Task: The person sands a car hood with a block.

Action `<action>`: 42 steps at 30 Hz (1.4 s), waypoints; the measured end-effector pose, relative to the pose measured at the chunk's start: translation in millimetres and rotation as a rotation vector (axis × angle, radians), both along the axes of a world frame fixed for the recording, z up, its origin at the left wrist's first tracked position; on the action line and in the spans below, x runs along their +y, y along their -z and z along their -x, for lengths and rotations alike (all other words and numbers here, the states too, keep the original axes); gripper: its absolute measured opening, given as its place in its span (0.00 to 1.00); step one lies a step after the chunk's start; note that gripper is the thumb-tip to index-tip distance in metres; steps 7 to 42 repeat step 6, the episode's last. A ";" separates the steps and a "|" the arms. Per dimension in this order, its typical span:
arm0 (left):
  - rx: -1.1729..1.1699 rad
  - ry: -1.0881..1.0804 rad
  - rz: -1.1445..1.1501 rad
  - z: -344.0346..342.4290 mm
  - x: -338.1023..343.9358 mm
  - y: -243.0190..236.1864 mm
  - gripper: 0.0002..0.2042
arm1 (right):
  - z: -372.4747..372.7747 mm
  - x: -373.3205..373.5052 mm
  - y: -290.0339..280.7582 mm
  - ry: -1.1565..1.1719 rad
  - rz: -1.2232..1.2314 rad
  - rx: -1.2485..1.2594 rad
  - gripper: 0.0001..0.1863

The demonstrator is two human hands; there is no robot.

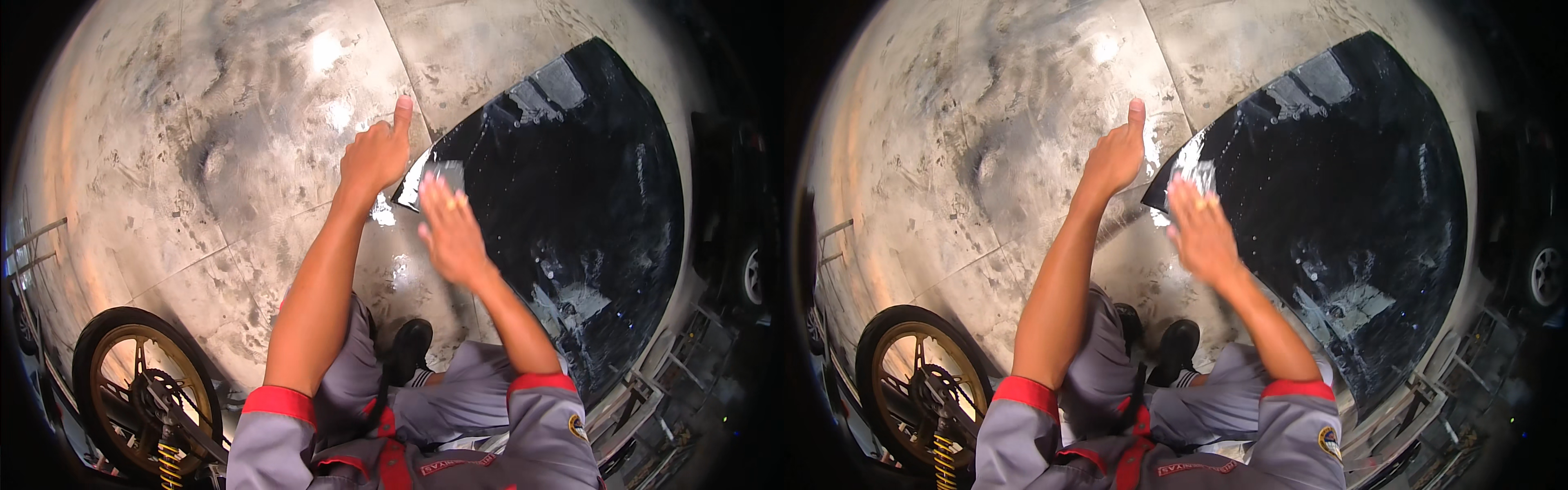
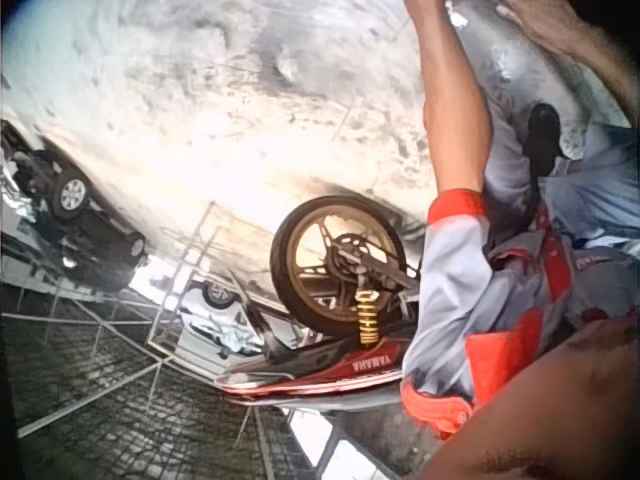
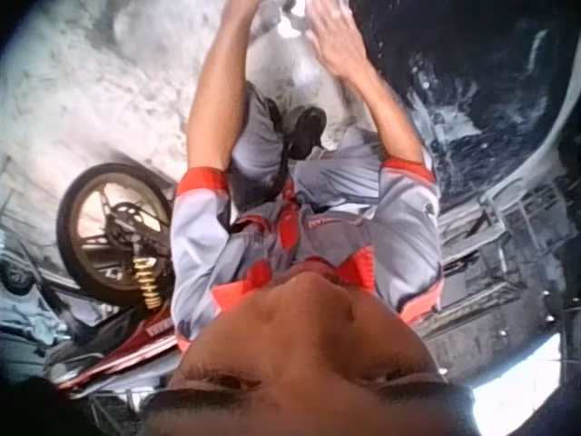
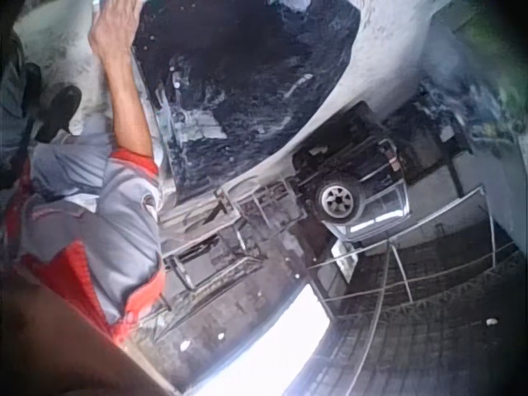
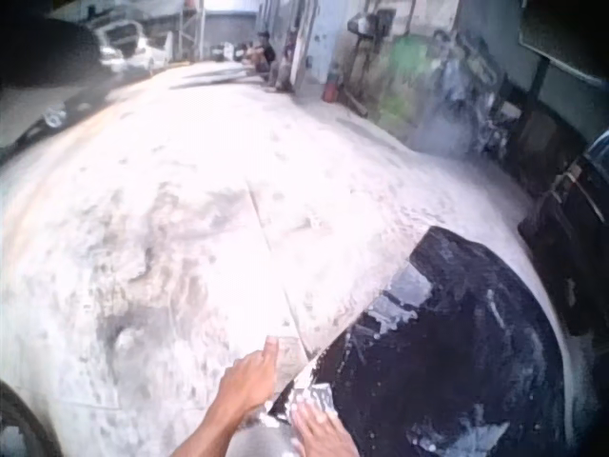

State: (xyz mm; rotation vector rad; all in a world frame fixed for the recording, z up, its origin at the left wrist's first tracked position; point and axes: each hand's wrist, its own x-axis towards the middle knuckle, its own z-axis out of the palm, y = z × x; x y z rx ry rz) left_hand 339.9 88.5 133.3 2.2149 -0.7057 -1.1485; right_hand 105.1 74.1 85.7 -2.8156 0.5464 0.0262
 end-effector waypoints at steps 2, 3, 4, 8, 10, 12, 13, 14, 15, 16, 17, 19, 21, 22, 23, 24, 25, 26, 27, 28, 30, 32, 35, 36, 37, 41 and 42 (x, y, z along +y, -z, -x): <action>-0.012 -0.035 -0.013 -2.5 -3.2 -2.5 0.51 | -4.0 -2.9 -7.8 -0.032 -0.049 0.082 0.35; -0.009 -0.037 -0.016 2.6 -2.7 -3.0 0.51 | -12.5 -14.0 -3.0 0.001 -0.027 0.079 0.34; -0.009 -0.045 -0.016 6.7 -4.2 -2.5 0.51 | -30.5 -39.7 8.9 0.011 0.046 -0.046 0.34; -0.027 0.028 -0.051 12.8 -8.8 -1.7 0.52 | -68.7 -92.4 28.7 0.170 0.054 -0.054 0.33; -0.027 0.028 -0.051 12.8 -8.8 -1.7 0.52 | -68.7 -92.4 28.7 0.170 0.054 -0.054 0.33; -0.027 0.028 -0.051 12.8 -8.8 -1.7 0.52 | -68.7 -92.4 28.7 0.170 0.054 -0.054 0.33; -0.027 0.028 -0.051 12.8 -8.8 -1.7 0.52 | -68.7 -92.4 28.7 0.170 0.054 -0.054 0.33; -0.027 0.028 -0.051 12.8 -8.8 -1.7 0.52 | -68.7 -92.4 28.7 0.170 0.054 -0.054 0.33; -0.027 0.028 -0.051 12.8 -8.8 -1.7 0.52 | -68.7 -92.4 28.7 0.170 0.054 -0.054 0.33; -0.027 0.028 -0.051 12.8 -8.8 -1.7 0.52 | -68.7 -92.4 28.7 0.170 0.054 -0.054 0.33; -0.027 0.028 -0.051 12.8 -8.8 -1.7 0.52 | -68.7 -92.4 28.7 0.170 0.054 -0.054 0.33; -0.027 0.028 -0.051 12.8 -8.8 -1.7 0.52 | -68.7 -92.4 28.7 0.170 0.054 -0.054 0.33; -0.027 0.028 -0.051 12.8 -8.8 -1.7 0.52 | -68.7 -92.4 28.7 0.170 0.054 -0.054 0.33; -0.027 0.028 -0.051 12.8 -8.8 -1.7 0.52 | -68.7 -92.4 28.7 0.170 0.054 -0.054 0.33; -0.027 0.028 -0.051 12.8 -8.8 -1.7 0.52 | -68.7 -92.4 28.7 0.170 0.054 -0.054 0.33; -0.027 0.028 -0.051 12.8 -8.8 -1.7 0.52 | -68.7 -92.4 28.7 0.170 0.054 -0.054 0.33; -0.027 0.028 -0.051 12.8 -8.8 -1.7 0.52 | -68.7 -92.4 28.7 0.170 0.054 -0.054 0.33; -0.027 0.028 -0.051 12.8 -8.8 -1.7 0.52 | -68.7 -92.4 28.7 0.170 0.054 -0.054 0.33; -0.027 0.028 -0.051 12.8 -8.8 -1.7 0.52 | -68.7 -92.4 28.7 0.170 0.054 -0.054 0.33; -0.027 0.028 -0.051 12.8 -8.8 -1.7 0.52 | -68.7 -92.4 28.7 0.170 0.054 -0.054 0.33; -0.027 0.028 -0.051 12.8 -8.8 -1.7 0.52 | -68.7 -92.4 28.7 0.170 0.054 -0.054 0.33; -0.027 0.028 -0.051 12.8 -8.8 -1.7 0.52 | -68.7 -92.4 28.7 0.170 0.054 -0.054 0.33; -0.027 0.028 -0.051 12.8 -8.8 -1.7 0.52 | -68.7 -92.4 28.7 0.170 0.054 -0.054 0.33; -0.027 0.028 -0.051 12.8 -8.8 -1.7 0.52 | -68.7 -92.4 28.7 0.170 0.054 -0.054 0.33; -0.027 0.028 -0.051 12.8 -8.8 -1.7 0.52 | -68.7 -92.4 28.7 0.170 0.054 -0.054 0.33; -0.027 0.028 -0.051 12.8 -8.8 -1.7 0.52 | -68.7 -92.4 28.7 0.170 0.054 -0.054 0.33; -0.027 0.028 -0.051 12.8 -8.8 -1.7 0.52 | -68.7 -92.4 28.7 0.170 0.054 -0.054 0.33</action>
